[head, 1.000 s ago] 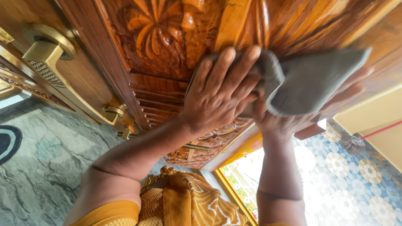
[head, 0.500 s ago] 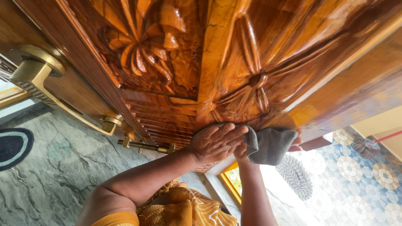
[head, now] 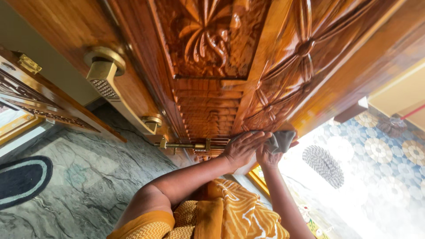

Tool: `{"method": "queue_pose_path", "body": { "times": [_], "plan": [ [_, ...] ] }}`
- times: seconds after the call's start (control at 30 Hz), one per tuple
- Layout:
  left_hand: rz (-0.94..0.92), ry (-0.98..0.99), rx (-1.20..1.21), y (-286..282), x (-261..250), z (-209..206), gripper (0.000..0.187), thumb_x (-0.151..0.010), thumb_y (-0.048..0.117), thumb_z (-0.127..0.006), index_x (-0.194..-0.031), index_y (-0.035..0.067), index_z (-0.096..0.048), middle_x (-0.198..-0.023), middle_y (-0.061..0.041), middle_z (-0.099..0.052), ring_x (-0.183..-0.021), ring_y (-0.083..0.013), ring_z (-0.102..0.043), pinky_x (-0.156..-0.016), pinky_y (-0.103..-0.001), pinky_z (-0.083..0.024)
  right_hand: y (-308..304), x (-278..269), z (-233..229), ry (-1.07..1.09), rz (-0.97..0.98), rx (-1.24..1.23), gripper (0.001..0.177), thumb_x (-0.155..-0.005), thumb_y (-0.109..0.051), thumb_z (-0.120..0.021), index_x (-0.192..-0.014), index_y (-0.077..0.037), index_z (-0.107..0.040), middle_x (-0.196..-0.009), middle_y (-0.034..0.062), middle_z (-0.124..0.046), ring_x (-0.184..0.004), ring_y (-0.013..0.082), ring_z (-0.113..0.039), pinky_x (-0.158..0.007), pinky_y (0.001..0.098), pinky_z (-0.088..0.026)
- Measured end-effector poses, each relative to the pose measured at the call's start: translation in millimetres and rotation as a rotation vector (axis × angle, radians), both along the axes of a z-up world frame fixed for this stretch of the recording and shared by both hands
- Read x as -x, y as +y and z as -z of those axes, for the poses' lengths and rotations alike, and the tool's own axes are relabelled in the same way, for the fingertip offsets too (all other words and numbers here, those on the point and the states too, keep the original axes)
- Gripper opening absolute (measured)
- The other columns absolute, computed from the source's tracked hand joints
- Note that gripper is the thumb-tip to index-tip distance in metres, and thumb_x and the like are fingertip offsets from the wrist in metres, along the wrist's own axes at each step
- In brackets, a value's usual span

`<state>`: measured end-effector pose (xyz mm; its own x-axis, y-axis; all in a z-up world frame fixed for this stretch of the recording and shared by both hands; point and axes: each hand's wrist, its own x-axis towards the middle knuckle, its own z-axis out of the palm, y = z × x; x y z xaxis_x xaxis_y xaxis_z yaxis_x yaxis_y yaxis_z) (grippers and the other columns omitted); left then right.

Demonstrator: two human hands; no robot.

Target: The person wipes the surface of a wooden door with a cloth, moving from the upper section down to the handle and carved details. The person then moves to a second ornate wooden door and continues wiping the surface and carvings.

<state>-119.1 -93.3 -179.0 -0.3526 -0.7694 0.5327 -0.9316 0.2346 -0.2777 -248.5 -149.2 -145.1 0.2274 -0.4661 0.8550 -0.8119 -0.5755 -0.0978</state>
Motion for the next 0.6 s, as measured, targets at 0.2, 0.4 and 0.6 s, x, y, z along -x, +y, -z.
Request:
{"method": "queue_pose_path", "body": {
  "times": [0.2,0.4,0.6],
  "plan": [
    [0.032,0.042,0.212,7,-29,-69,0.064,-0.11,0.019,-0.043,-0.171,0.018,-0.022,-0.177,0.005,-0.01,-0.163,-0.0139,-0.007,-0.132,-0.041,0.007,-17,-7,-30,-0.139,-0.313,0.01,0.046,-0.101,-0.026,-0.056,-0.138,0.001,-0.057,-0.133,0.0261,-0.059,-0.124,0.0469,-0.055,-0.106,0.0629,-0.037],
    [-0.179,-0.1,0.575,-6,-57,-202,0.054,-0.117,0.013,-0.018,-0.168,0.022,-0.004,-0.173,0.004,0.011,-0.163,-0.0234,0.013,-0.132,-0.051,0.02,-27,-22,-148,-0.149,-0.272,0.114,0.053,-0.113,-0.045,-0.037,-0.143,-0.009,-0.061,-0.127,0.0121,-0.069,-0.112,0.0332,-0.066,-0.096,0.0528,-0.047],
    [-0.053,0.446,-0.127,0,-86,-328,0.056,-0.112,0.053,-0.034,-0.16,0.024,-0.028,-0.167,-0.008,-0.021,-0.155,-0.0319,-0.018,-0.121,-0.065,-0.007,-38,-45,-267,-0.087,-0.154,0.067,0.073,-0.109,-0.06,-0.03,-0.15,-0.006,-0.058,-0.095,0.011,-0.062,-0.097,0.0319,-0.059,-0.119,0.0646,-0.027]
  ]
}}
